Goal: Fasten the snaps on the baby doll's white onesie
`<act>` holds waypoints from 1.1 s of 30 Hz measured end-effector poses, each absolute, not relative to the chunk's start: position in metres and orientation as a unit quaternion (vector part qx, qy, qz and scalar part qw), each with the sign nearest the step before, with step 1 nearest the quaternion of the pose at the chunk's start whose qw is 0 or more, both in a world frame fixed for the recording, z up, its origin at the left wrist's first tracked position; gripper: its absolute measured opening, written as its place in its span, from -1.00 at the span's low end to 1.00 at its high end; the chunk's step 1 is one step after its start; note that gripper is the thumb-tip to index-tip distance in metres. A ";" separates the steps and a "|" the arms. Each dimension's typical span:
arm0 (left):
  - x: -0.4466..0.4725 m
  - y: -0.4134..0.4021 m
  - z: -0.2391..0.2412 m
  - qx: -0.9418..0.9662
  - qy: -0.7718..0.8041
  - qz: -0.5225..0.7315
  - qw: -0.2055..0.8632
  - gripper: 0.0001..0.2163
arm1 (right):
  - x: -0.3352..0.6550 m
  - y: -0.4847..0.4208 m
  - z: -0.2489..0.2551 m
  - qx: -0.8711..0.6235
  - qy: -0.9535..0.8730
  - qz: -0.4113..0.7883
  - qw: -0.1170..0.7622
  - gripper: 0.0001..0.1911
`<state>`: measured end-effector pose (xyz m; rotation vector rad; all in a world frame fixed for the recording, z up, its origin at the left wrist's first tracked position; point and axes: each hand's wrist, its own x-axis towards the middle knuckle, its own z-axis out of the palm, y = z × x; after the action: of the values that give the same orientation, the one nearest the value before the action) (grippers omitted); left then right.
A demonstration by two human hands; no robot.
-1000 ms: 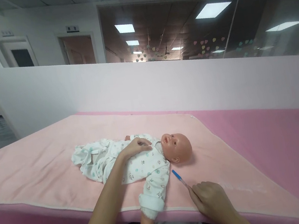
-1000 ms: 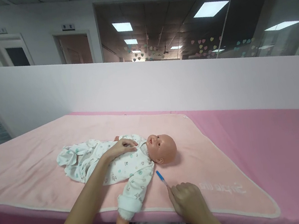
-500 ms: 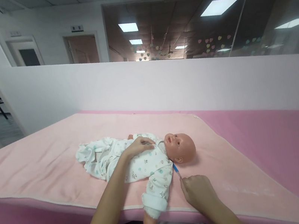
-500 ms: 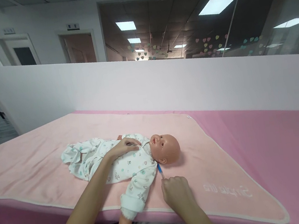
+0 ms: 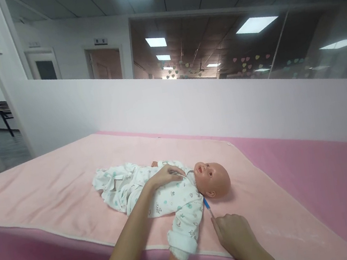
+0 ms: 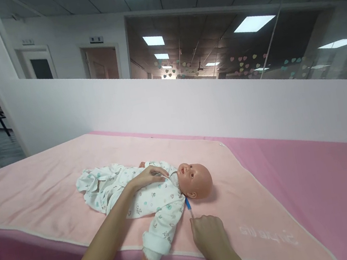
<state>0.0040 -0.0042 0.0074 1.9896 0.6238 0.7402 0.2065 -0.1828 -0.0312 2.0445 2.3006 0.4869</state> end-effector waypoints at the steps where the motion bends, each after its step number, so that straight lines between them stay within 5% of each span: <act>1: 0.004 -0.004 0.008 0.807 0.251 0.297 0.445 -0.78 | 0.206 -0.182 -0.027 0.657 0.737 0.156 0.006 -0.66; 6: 0.005 -0.002 0.006 0.810 0.254 0.298 0.437 -0.83 | 0.186 -0.155 0.004 0.636 0.743 0.133 -0.157 -0.58; 11: 0.006 -0.001 0.003 0.796 0.224 0.302 0.474 -0.83 | 0.140 -0.098 0.010 0.537 0.732 0.136 -0.396 -0.87; 17: 0.008 0.000 0.003 0.763 0.226 0.305 0.524 -0.80 | 0.125 -0.063 -0.017 0.456 0.706 -0.003 -0.542 -0.69; 33: 0.006 -0.012 0.011 0.738 0.286 0.341 0.508 -0.89 | 0.126 -0.067 -0.026 0.428 0.687 -0.015 -0.588 -0.75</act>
<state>0.0057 -0.0121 0.0113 1.7784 0.6883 0.8225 0.1256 -0.0672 -0.0256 2.3260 3.7315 -0.0813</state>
